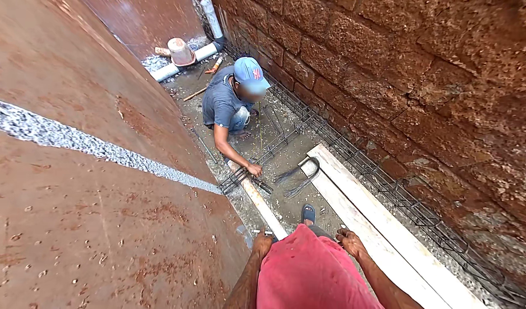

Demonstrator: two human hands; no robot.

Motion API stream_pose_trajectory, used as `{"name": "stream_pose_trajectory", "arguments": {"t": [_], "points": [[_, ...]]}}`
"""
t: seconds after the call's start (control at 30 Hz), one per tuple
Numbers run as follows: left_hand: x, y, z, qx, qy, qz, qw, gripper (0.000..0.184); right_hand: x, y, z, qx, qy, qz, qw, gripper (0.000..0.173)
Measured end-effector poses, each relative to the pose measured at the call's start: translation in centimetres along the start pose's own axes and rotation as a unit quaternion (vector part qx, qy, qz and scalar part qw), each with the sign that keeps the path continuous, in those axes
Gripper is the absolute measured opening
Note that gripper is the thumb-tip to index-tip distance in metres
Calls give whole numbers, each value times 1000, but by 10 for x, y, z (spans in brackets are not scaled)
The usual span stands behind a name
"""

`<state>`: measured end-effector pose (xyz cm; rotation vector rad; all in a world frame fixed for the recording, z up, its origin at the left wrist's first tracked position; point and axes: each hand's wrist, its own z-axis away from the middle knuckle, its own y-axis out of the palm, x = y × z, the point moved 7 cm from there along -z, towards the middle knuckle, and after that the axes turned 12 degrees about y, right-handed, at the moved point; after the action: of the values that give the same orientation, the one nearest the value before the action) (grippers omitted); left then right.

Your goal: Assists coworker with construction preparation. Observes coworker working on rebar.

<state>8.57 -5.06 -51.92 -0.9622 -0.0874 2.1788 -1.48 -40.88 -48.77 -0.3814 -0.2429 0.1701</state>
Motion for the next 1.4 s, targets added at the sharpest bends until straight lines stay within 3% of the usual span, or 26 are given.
{"name": "stream_pose_trajectory", "arguments": {"t": [1.4], "points": [[2, -1, -3, -4, -4, 23, 1000, 69, 13, 0, 0, -5, 3, 10, 1000, 34]]}}
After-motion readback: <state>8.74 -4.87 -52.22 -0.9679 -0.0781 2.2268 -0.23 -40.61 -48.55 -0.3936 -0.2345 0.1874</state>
